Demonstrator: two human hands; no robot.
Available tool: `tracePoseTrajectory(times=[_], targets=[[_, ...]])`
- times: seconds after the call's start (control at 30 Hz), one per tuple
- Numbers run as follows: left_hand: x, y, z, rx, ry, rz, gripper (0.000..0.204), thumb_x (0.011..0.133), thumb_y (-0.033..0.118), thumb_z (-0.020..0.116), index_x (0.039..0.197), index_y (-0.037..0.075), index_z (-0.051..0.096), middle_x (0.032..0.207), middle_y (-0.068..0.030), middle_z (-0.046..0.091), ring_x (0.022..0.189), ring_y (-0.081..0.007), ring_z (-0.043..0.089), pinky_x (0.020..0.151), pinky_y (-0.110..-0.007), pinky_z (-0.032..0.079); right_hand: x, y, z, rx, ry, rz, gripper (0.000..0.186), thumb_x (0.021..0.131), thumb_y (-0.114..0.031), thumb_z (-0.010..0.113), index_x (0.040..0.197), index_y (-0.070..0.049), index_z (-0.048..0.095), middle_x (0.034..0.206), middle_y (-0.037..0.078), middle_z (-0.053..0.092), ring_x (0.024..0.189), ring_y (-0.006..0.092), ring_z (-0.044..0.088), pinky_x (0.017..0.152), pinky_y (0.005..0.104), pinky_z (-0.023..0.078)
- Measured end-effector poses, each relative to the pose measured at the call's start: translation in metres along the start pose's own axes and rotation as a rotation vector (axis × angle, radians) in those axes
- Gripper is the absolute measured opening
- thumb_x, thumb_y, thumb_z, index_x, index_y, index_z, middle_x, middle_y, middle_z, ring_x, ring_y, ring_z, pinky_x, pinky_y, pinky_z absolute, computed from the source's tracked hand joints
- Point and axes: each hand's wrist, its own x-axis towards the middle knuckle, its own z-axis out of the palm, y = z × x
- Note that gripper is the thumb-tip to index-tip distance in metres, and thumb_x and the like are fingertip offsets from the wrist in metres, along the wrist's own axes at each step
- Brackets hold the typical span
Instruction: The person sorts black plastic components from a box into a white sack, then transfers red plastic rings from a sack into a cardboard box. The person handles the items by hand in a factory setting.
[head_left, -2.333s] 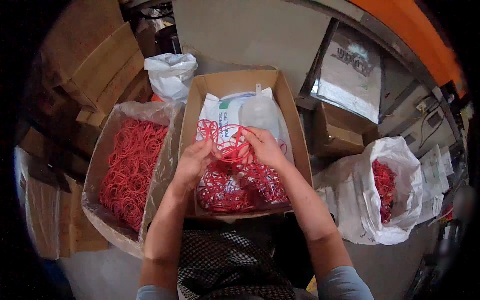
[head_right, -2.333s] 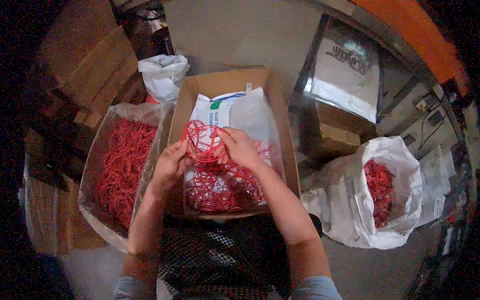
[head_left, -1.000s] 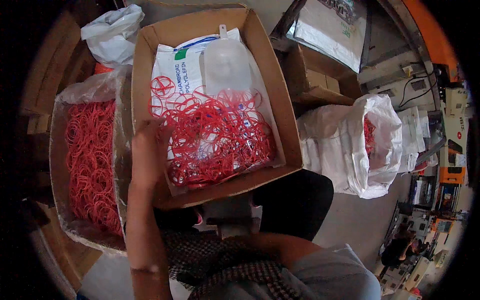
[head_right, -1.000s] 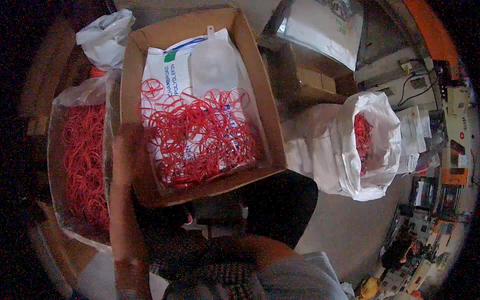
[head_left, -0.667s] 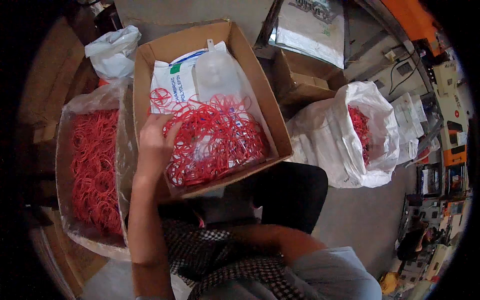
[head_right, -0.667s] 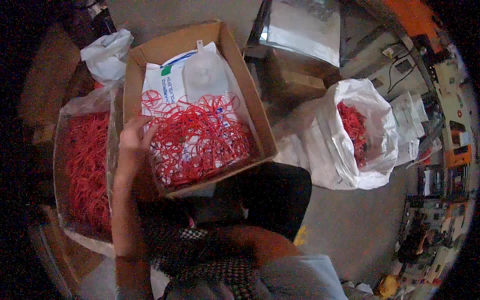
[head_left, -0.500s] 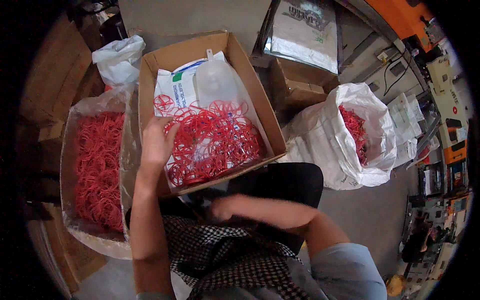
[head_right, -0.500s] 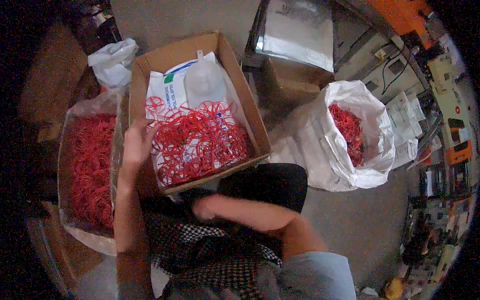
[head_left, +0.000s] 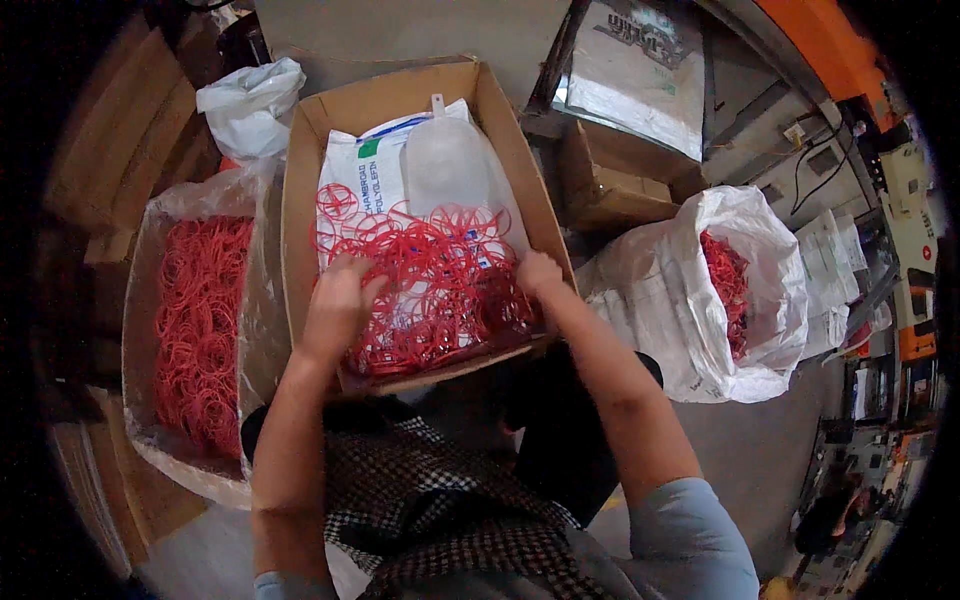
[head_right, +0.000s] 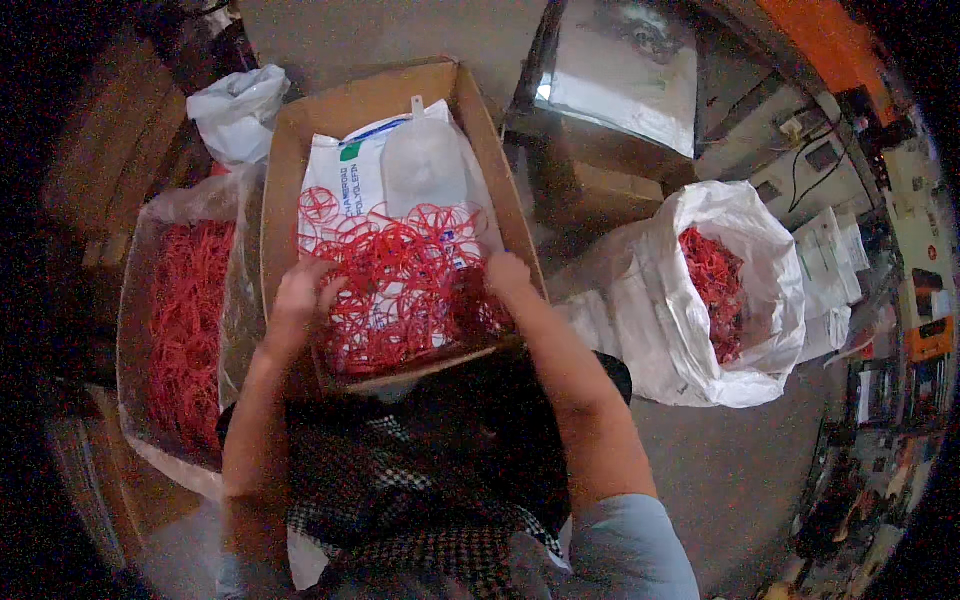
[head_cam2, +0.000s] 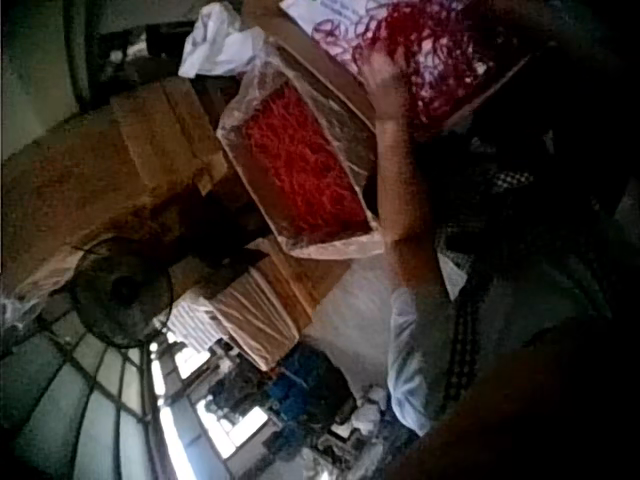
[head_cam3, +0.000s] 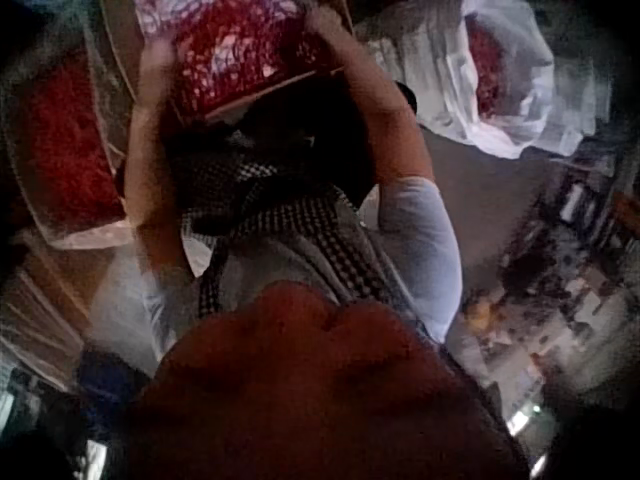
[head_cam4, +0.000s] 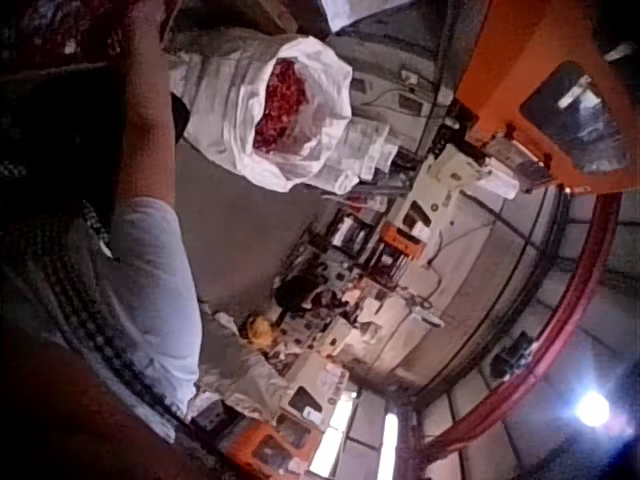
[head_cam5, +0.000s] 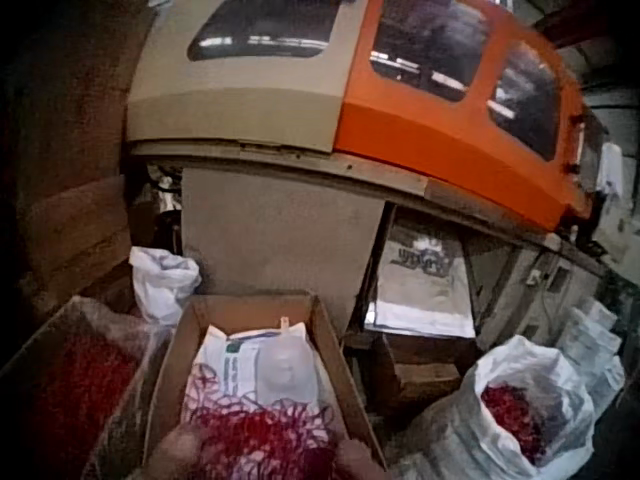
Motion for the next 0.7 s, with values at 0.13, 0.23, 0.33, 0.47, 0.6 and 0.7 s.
tracePoseTrajectory(times=[0.13, 0.23, 0.33, 0.47, 0.6, 0.7], targets=[[0.008, 0.006, 0.020, -0.058, -0.111, -0.008, 0.024, 0.075, 0.019, 0.060, 0.086, -0.002, 0.058, 0.085, -0.0209, 0.055, 0.082, -0.0361, 0.052, 0.072, -0.043, 0.042, 0.034, 0.016, -0.039, -0.259, -0.267, -0.452, 0.031, 0.076, -0.025, 0.053, 0.094, -0.001, 0.060, 0.082, 0.016, 0.063, 0.077, 0.0288, 0.062, 0.072, 0.0385, 0.049], [0.008, 0.015, 0.024, -0.049, -0.166, -0.016, 0.024, 0.076, 0.021, 0.059, 0.086, -0.001, 0.058, 0.085, -0.0209, 0.055, 0.082, -0.0361, 0.052, 0.073, -0.042, 0.043, 0.015, -0.007, -0.024, -0.043, -0.452, -0.307, 0.030, 0.075, -0.023, 0.055, 0.096, -0.002, 0.060, 0.089, 0.016, 0.062, 0.084, 0.0289, 0.061, 0.074, 0.0378, 0.049], [0.008, 0.022, 0.039, -0.060, -0.159, 0.031, 0.024, 0.074, 0.018, 0.062, 0.088, -0.001, 0.059, 0.083, -0.0196, 0.057, 0.081, -0.0344, 0.055, 0.072, -0.039, 0.044, 0.009, 0.007, 0.020, -0.022, -0.321, -0.207, 0.030, 0.074, -0.022, 0.056, 0.097, -0.002, 0.060, 0.092, 0.016, 0.061, 0.088, 0.0290, 0.060, 0.075, 0.0377, 0.049], [0.006, 0.018, 0.029, -0.061, -0.193, -0.040, 0.022, 0.076, 0.020, 0.059, 0.087, 0.000, 0.059, 0.083, -0.0198, 0.055, 0.081, -0.0351, 0.054, 0.072, -0.042, 0.043, -0.002, -0.005, 0.030, -0.111, -0.266, -0.189, 0.033, 0.073, -0.022, 0.059, 0.098, -0.002, 0.059, 0.100, 0.016, 0.059, 0.094, 0.0299, 0.057, 0.080, 0.0384, 0.047], [0.002, 0.013, 0.026, -0.068, -0.177, -0.078, 0.022, 0.076, 0.020, 0.058, 0.086, 0.001, 0.060, 0.083, -0.0201, 0.055, 0.078, -0.0356, 0.053, 0.071, -0.043, 0.043, -0.003, -0.002, -0.038, -0.181, -0.300, -0.307, 0.032, 0.075, -0.020, 0.057, 0.100, 0.000, 0.058, 0.100, 0.019, 0.058, 0.092, 0.0299, 0.058, 0.078, 0.0384, 0.047], [0.000, 0.012, 0.036, -0.093, -0.201, -0.119, 0.024, 0.079, 0.022, 0.058, 0.087, 0.000, 0.058, 0.081, -0.0180, 0.056, 0.076, -0.0322, 0.055, 0.069, -0.041, 0.044, -0.012, -0.006, -0.075, 0.142, -0.339, -0.384, 0.029, 0.081, -0.019, 0.052, 0.100, 0.003, 0.055, 0.095, 0.018, 0.060, 0.088, 0.0273, 0.060, 0.075, 0.0368, 0.048]])
